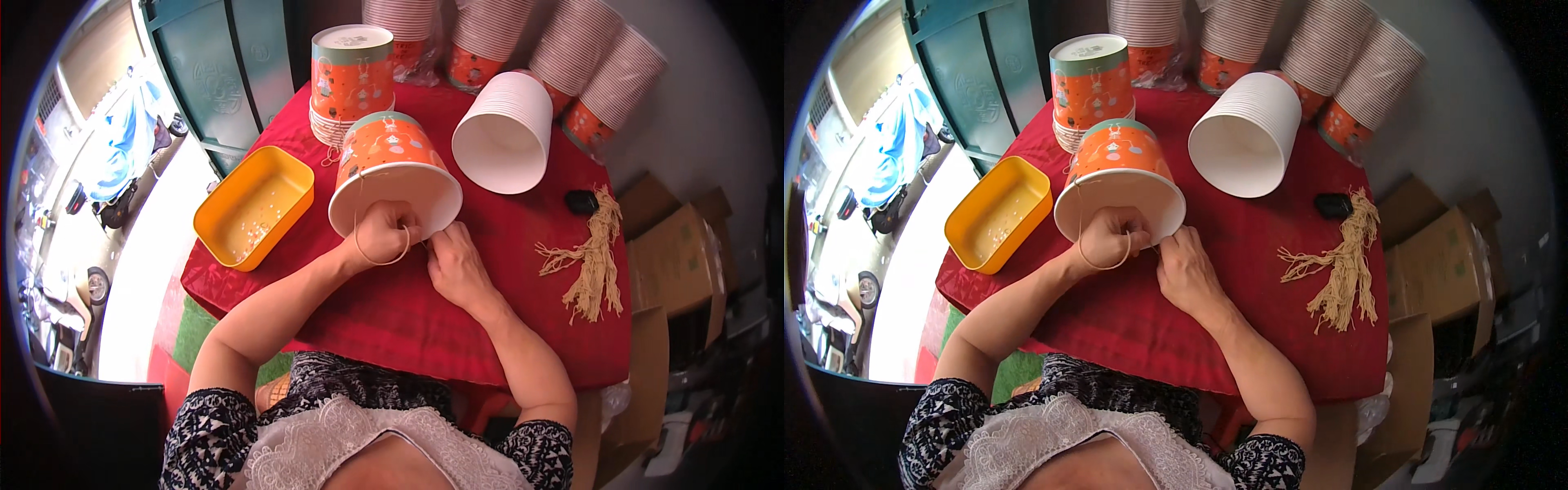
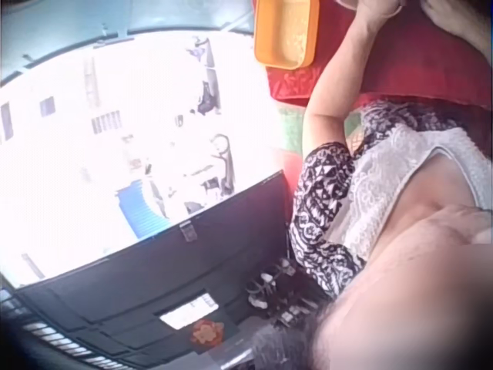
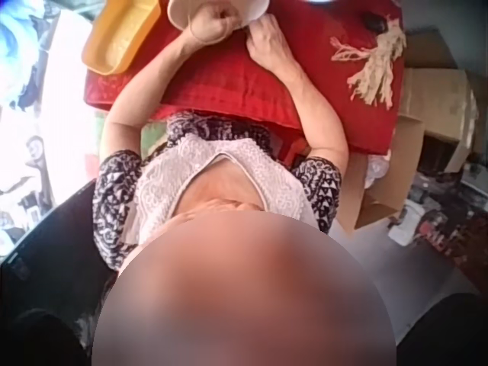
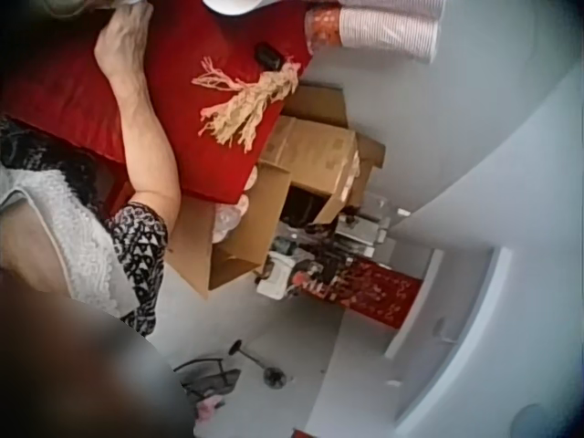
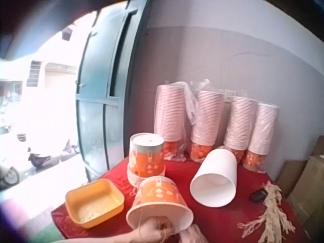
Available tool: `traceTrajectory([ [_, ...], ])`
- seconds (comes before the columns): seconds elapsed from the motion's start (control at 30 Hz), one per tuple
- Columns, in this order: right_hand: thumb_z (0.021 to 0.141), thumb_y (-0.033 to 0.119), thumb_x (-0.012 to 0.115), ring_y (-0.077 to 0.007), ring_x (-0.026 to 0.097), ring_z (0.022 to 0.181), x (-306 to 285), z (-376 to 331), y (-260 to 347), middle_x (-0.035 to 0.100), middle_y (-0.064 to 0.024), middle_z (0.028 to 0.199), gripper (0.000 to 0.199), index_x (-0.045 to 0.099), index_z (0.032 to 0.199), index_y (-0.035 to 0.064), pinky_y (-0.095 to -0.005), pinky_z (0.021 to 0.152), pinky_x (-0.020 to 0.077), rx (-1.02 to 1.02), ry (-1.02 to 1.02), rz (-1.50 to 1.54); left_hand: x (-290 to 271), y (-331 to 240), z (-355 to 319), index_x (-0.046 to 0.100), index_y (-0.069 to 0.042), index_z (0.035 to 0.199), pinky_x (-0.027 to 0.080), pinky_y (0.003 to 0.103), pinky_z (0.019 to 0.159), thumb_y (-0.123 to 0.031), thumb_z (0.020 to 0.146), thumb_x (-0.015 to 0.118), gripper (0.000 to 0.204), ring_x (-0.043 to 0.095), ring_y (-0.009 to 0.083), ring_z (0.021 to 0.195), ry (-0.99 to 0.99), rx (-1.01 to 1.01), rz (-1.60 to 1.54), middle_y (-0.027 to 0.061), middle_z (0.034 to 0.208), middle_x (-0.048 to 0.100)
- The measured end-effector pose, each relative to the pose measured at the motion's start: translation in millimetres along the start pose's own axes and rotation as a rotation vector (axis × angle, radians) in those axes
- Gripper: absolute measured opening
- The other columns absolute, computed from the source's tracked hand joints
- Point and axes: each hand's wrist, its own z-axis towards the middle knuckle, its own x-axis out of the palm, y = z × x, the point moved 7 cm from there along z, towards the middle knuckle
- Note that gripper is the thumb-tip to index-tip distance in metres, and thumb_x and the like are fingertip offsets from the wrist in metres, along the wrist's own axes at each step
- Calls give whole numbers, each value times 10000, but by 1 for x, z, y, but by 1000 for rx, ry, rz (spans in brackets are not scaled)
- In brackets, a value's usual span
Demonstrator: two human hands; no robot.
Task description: Manually threading and knotting strings into the pre-punched holes of decorative paper buckets.
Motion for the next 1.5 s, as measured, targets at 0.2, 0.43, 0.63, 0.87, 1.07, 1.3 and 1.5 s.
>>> traceTrajectory([
  [0.2,753,-73,575,-396,520,923,3,-1,-4,530,-235,973,167,562,919,-60,-468,820,474,25,66,-13,12,-2,1,584,-42,692,371,243,460,-173,904,670,264,493,78,496,114,-140,-372,24,622,577],
  [0.43,773,-67,565,-404,518,934,2,1,-3,531,-232,988,162,565,935,-60,-477,827,466,14,12,24,9,-1,6,637,13,784,436,294,522,-170,877,679,210,564,143,579,23,40,26,74,675,619],
  [0.63,815,-26,592,-397,530,938,3,-2,-15,544,-217,995,117,577,930,-39,-473,831,464,118,-34,141,11,0,5,657,17,833,509,328,635,-93,796,687,120,635,193,690,72,98,209,117,729,656],
  [0.87,815,-4,615,-381,545,918,7,-5,-24,565,-207,955,27,601,824,-25,-464,822,467,225,-69,201,19,-6,-1,648,12,893,527,367,689,-57,776,659,136,662,298,773,83,125,335,174,844,670],
  [1.07,803,-3,624,-378,550,917,8,-5,-27,574,-200,945,21,616,805,-22,-464,822,468,262,-90,220,22,-14,-4,611,16,847,507,413,684,-37,754,632,108,636,362,779,37,233,384,197,827,634],
  [1.3,797,-12,619,-377,557,934,6,-4,-29,582,-197,949,13,614,789,-21,-468,828,470,299,-96,223,26,-10,-3,593,18,833,505,422,690,-25,753,613,93,623,375,788,15,249,447,198,843,622],
  [1.5,871,17,578,-277,645,650,-10,-5,-23,636,-160,798,185,539,1044,-35,-378,564,517,357,-209,309,23,-19,-4,624,57,792,516,449,711,-26,758,588,97,631,409,803,3,240,374,236,857,631],
])
